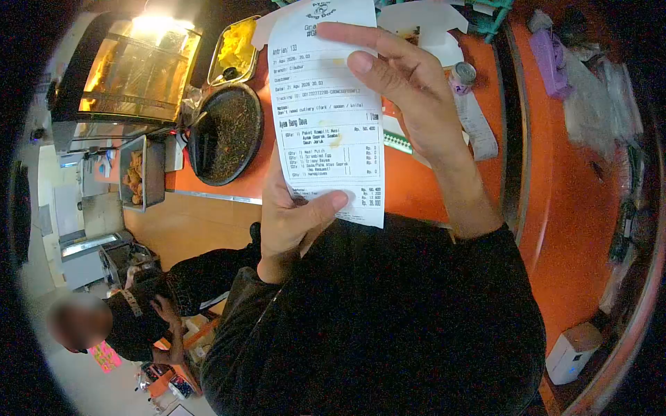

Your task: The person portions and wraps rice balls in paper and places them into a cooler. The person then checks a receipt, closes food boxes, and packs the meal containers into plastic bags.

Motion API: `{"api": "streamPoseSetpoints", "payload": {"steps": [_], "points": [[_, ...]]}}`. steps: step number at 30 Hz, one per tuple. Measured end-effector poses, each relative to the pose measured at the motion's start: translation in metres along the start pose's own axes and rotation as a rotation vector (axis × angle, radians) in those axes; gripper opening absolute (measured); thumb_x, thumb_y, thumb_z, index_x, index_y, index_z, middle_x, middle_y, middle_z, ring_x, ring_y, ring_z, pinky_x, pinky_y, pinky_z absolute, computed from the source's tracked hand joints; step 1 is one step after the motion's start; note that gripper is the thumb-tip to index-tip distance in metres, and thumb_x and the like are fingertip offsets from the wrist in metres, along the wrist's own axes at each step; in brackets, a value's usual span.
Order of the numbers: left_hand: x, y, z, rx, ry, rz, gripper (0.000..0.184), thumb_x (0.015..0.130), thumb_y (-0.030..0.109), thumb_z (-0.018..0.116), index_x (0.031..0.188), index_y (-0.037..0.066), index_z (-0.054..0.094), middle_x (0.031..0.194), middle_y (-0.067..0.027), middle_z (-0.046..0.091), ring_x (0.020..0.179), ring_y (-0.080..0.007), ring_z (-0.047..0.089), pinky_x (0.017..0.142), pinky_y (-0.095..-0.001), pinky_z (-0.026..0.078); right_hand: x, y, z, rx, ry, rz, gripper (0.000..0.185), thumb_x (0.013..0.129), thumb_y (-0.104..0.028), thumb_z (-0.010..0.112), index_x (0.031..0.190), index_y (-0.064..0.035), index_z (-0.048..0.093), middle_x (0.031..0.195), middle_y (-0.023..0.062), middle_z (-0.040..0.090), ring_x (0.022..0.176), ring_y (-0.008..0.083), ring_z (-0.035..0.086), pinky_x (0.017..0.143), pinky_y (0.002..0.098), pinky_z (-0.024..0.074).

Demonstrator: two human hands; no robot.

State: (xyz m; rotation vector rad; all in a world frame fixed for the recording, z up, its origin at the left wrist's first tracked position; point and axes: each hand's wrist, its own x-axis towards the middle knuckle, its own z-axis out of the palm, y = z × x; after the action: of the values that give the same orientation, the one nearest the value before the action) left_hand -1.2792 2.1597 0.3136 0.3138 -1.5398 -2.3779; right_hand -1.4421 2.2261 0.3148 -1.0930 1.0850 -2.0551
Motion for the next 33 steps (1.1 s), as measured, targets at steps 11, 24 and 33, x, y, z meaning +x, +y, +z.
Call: {"api": "streamPoseSetpoints", "payload": {"steps": [11,24,33], "points": [[-0.006,0.005,-0.008,0.018,-0.044,0.053,0.058,0.069,-0.002,0.06,0.119,0.0,0.029,0.106,-0.0082,0.05,0.098,-0.0138,0.049,0.081,-0.0279,0.04,0.002,-0.004,0.017,-0.067,0.019,0.051,0.045,0.083,-0.03,0.046,0.114,0.0034,0.045,0.115,0.0129,0.049,0.1,0.016,0.05,0.086,0.0268,0.0386],[-0.019,0.009,-0.035,-0.075,0.016,0.073,0.062,0.063,-0.009,0.062,0.117,-0.003,0.031,0.106,-0.0162,0.05,0.096,-0.0233,0.053,0.081,-0.0339,0.045,0.006,0.017,0.044,-0.078,0.11,0.034,0.042,0.085,-0.027,0.044,0.113,0.0039,0.046,0.114,0.0129,0.049,0.101,0.0171,0.05,0.087,0.0281,0.0384],[-0.02,0.011,-0.043,-0.05,-0.043,0.077,0.057,0.069,-0.005,0.059,0.118,0.0,0.03,0.106,-0.0087,0.05,0.096,-0.014,0.05,0.08,-0.0282,0.042,0.008,0.015,0.05,-0.12,0.153,0.046,0.043,0.086,-0.028,0.042,0.112,0.005,0.046,0.113,0.014,0.049,0.102,0.0174,0.049,0.088,0.028,0.0369]]}}
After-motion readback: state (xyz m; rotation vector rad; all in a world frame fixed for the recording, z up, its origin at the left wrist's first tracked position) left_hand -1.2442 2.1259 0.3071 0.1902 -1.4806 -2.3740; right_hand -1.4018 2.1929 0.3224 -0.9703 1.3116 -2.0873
